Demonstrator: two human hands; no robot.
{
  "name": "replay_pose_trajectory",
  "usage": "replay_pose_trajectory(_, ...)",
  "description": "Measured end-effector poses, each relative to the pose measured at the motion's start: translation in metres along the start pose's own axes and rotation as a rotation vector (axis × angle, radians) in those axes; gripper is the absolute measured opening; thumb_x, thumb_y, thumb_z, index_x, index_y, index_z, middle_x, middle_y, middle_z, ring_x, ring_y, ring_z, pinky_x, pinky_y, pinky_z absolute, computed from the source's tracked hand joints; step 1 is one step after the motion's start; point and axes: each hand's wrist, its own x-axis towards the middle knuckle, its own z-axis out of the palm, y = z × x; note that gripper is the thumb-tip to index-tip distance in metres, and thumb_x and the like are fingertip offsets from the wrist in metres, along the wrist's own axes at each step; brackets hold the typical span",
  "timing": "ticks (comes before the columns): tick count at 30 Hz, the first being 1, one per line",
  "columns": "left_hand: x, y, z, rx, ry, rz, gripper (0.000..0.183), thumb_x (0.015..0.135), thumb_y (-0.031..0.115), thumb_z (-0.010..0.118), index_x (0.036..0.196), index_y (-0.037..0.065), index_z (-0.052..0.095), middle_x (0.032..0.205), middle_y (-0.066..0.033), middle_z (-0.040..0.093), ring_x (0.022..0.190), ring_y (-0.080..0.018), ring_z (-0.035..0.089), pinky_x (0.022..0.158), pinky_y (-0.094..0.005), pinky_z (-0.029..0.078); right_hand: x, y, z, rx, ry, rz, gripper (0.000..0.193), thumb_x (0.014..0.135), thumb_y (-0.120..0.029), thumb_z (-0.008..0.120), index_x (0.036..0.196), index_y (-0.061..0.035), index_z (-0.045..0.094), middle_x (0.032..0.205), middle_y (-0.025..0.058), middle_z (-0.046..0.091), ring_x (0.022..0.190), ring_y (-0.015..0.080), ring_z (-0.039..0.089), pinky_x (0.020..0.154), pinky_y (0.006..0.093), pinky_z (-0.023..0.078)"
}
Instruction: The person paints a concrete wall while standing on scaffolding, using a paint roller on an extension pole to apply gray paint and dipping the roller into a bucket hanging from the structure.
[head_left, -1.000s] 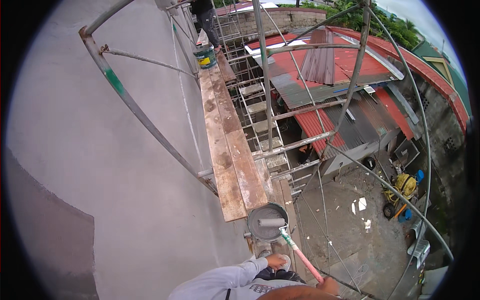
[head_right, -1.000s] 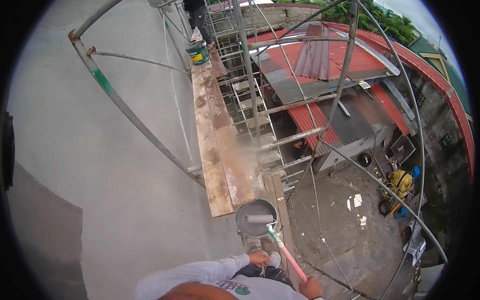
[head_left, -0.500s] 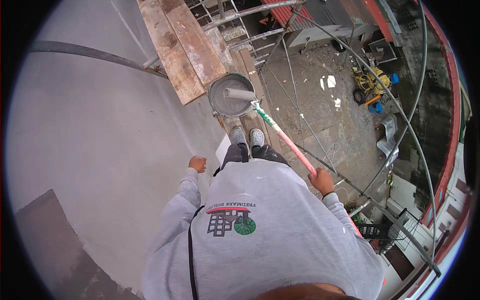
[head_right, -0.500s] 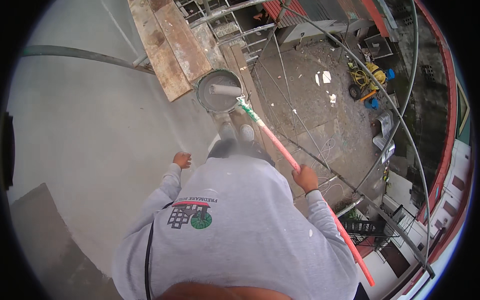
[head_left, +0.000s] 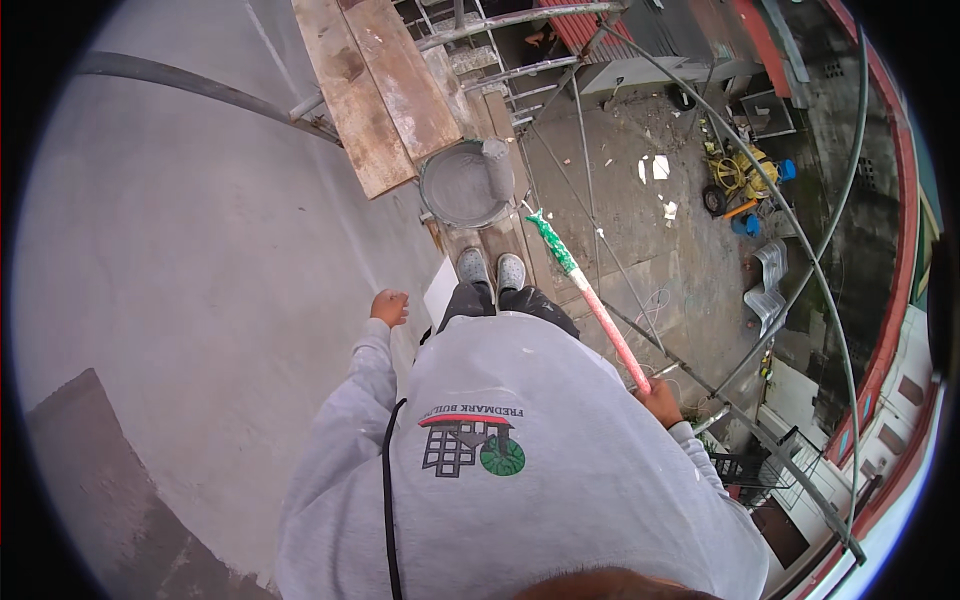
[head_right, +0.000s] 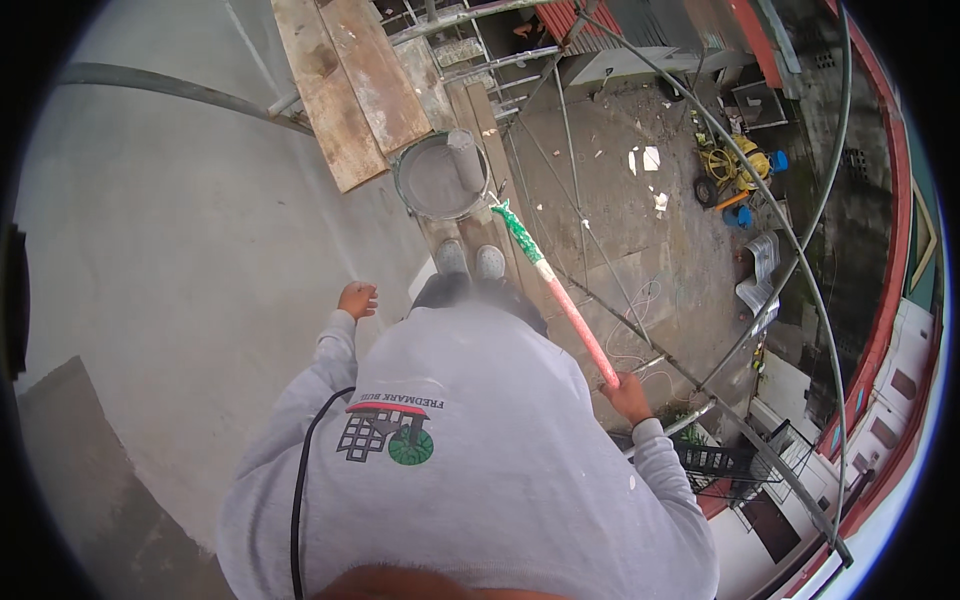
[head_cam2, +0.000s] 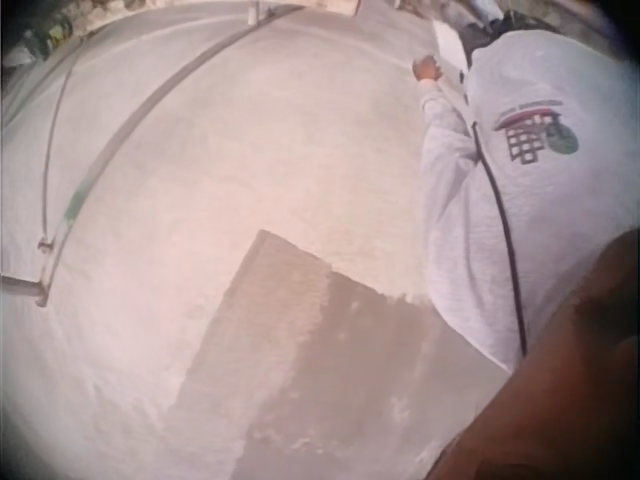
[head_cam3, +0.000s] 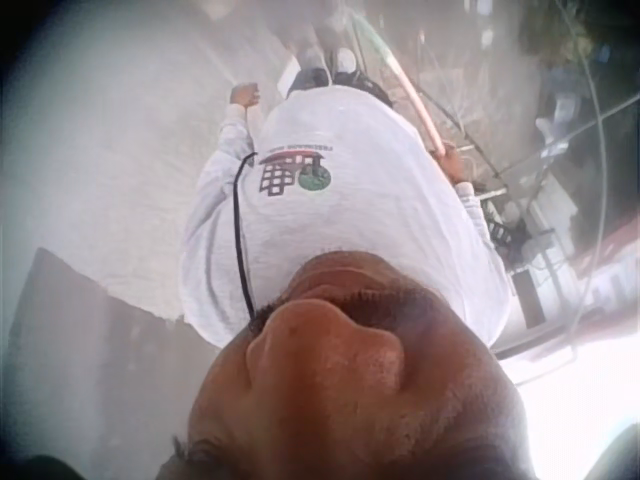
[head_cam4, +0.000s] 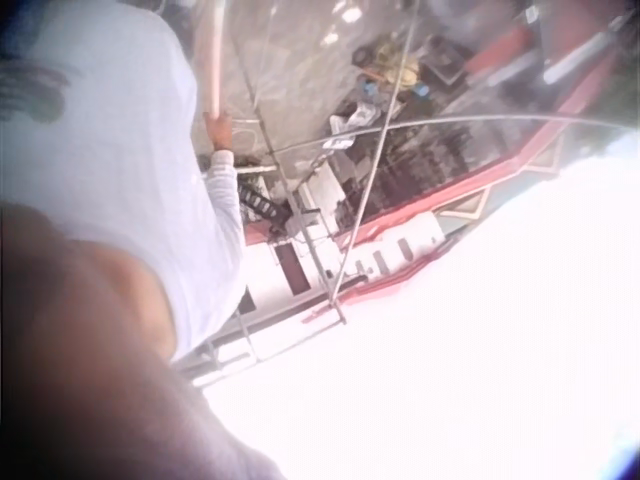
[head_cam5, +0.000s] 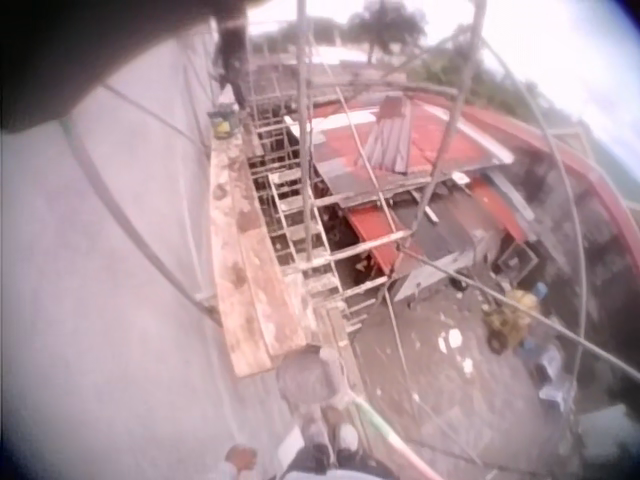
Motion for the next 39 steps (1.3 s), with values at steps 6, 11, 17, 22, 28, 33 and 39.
replay_pose_trajectory(6,-0.011,0.016,-0.018,0.037,0.086,0.194,0.027,0.090,0.025,0.062,0.107,0.004,0.062,0.094,-0.0085,0.066,0.076,-0.0201,0.066,0.066,-0.0334,0.055,-0.024,-0.052,-0.021,0.121,0.121,-0.144,0.023,0.077,-0.015,0.068,0.068,0.0002,0.054,0.058,0.0029,0.048,0.058,0.0118,0.046,0.053,0.0346,0.038)
replay_pose_trajectory(11,-0.085,0.054,-0.053,0.332,0.780,0.549,0.027,0.085,0.018,0.062,0.110,0.009,0.060,0.099,-0.0100,0.068,0.095,-0.0310,0.064,0.083,-0.0430,0.051,0.008,-0.158,-0.016,0.246,0.170,-0.426,0.028,0.074,-0.006,0.067,0.060,-0.0028,0.044,0.055,-0.0004,0.042,0.054,0.0095,0.039,0.049,0.0316,0.033)
replay_pose_trajectory(17,-0.209,0.069,-0.113,0.506,1.447,0.777,0.047,0.082,0.017,0.066,0.127,0.009,0.052,0.132,-0.0131,0.049,0.122,-0.0340,0.045,0.101,-0.0468,0.037,0.050,-0.293,-0.006,0.183,0.025,-0.823,0.036,0.093,-0.027,0.064,0.109,0.0052,0.062,0.084,0.0138,0.063,0.076,0.0176,0.054,0.070,0.0371,0.047)
replay_pose_trajectory(22,-0.280,0.008,-0.107,0.552,1.789,0.480,0.070,0.077,0.023,0.067,0.138,0.003,0.039,0.149,-0.0259,0.026,0.140,-0.0489,0.018,0.112,-0.0622,0.018,0.069,-0.410,0.012,0.320,0.077,-1.354,0.039,0.095,-0.026,0.062,0.119,0.0050,0.058,0.089,0.0107,0.064,0.073,0.0195,0.057,0.066,0.0333,0.047)
replay_pose_trajectory(28,-0.313,-0.055,-0.076,0.442,1.952,0.020,0.095,0.075,0.031,0.067,0.149,-0.005,0.017,0.155,-0.0334,0.007,0.144,-0.0533,0.001,0.114,-0.0648,0.003,0.095,-0.520,0.059,0.441,-0.152,-1.279,0.046,0.093,-0.016,0.061,0.132,0.0061,0.051,0.080,0.0001,0.051,0.070,0.0075,0.044,0.059,0.0252,0.035)
replay_pose_trajectory(33,-0.338,-0.076,-0.082,0.224,2.075,-0.466,0.110,0.077,0.047,0.068,0.150,-0.007,0.007,0.156,-0.0338,-0.001,0.144,-0.0523,-0.003,0.116,-0.0622,-0.002,0.088,-0.579,0.080,0.395,-0.341,-1.472,0.051,0.099,-0.018,0.053,0.145,-0.0013,0.042,0.071,-0.0045,0.048,0.058,0.0050,0.040,0.051,0.0232,0.032)
replay_pose_trajectory(39,-0.345,-0.082,-0.094,0.116,1.966,-0.654,0.124,0.073,0.063,0.069,0.150,-0.008,0.004,0.155,-0.0354,-0.002,0.144,-0.0520,-0.003,0.116,-0.0610,-0.002,0.060,-0.625,0.101,0.422,-0.382,-1.588,0.048,0.095,-0.011,0.056,0.141,-0.0010,0.047,0.063,-0.0034,0.040,0.057,0.0060,0.036,0.051,0.0240,0.030)
